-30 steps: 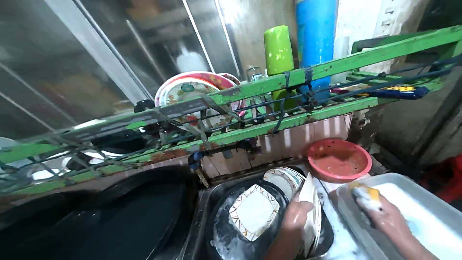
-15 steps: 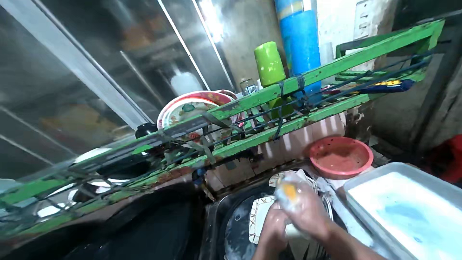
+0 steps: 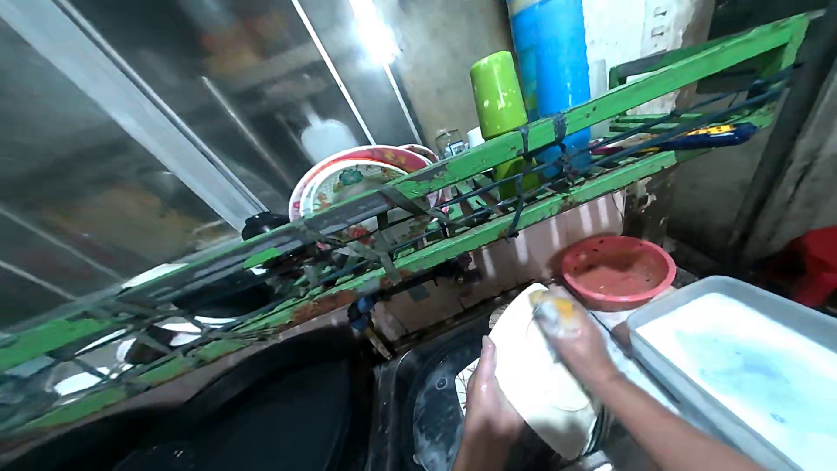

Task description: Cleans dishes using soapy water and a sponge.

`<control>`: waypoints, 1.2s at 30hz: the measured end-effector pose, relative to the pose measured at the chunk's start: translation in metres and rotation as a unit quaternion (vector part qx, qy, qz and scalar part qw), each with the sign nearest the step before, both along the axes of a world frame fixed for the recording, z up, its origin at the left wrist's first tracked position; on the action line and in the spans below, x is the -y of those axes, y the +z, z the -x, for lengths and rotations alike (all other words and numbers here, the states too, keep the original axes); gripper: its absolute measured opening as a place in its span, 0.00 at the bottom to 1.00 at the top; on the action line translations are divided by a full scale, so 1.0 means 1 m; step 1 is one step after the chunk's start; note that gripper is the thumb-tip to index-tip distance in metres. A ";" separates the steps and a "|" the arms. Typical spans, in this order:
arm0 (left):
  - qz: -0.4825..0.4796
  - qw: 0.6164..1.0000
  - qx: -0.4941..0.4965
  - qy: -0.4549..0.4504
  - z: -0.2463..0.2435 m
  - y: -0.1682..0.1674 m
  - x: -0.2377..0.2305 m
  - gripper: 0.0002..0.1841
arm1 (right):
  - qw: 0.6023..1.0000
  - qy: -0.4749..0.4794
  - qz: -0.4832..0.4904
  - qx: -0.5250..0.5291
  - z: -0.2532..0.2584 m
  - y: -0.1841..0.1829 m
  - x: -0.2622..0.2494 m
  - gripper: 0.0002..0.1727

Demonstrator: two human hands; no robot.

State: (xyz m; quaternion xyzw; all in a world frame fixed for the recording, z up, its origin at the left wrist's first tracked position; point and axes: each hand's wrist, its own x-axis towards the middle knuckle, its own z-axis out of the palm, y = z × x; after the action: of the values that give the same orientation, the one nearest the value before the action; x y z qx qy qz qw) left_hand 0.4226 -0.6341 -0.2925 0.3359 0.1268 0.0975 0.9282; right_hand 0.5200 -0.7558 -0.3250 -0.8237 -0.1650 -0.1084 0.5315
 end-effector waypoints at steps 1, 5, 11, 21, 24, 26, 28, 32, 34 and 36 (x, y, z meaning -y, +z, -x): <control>-0.007 1.000 -0.010 0.008 0.002 -0.003 0.001 0.29 | 0.996 -0.040 0.038 -0.069 -0.012 0.007 0.004 0.28; -0.028 0.999 -0.028 0.035 -0.009 -0.012 0.005 0.30 | 0.994 0.014 0.055 -0.095 0.012 0.024 -0.019 0.29; -0.057 0.988 -0.033 0.142 -0.010 0.012 -0.038 0.32 | 0.959 0.104 0.055 0.257 0.057 -0.045 -0.007 0.28; -0.432 0.898 -0.086 -0.003 0.019 0.013 -0.003 0.25 | 0.999 -0.045 0.000 -0.016 0.009 0.028 0.003 0.33; -0.454 0.888 -0.080 0.016 0.019 0.018 0.000 0.27 | 0.998 0.041 -0.006 0.053 0.021 0.045 -0.007 0.35; -0.374 0.922 -0.085 0.061 0.024 0.021 -0.007 0.29 | 0.992 0.020 -0.078 -0.101 0.001 0.044 0.005 0.29; -0.295 0.947 -0.041 0.118 0.024 0.023 -0.018 0.31 | 0.943 0.004 -0.239 -0.232 -0.024 0.019 0.019 0.24; -0.282 0.932 -0.075 0.216 0.006 0.010 -0.040 0.40 | 0.857 -0.023 -0.462 -0.228 -0.013 0.006 0.025 0.17; -0.222 0.947 -0.135 0.190 -0.002 -0.001 -0.049 0.40 | 0.846 -0.017 -0.499 -0.186 -0.007 0.023 0.030 0.10; -0.107 0.973 -0.161 0.125 -0.002 -0.005 -0.056 0.32 | 0.869 0.051 -0.459 -0.178 -0.006 0.032 0.047 0.10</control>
State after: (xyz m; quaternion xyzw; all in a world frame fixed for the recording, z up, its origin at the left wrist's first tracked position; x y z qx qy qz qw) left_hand 0.4243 -0.5777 -0.2977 0.4258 0.3043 0.1708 0.8348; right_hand 0.5260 -0.8032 -0.2928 -0.4829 -0.0412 0.0036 0.8747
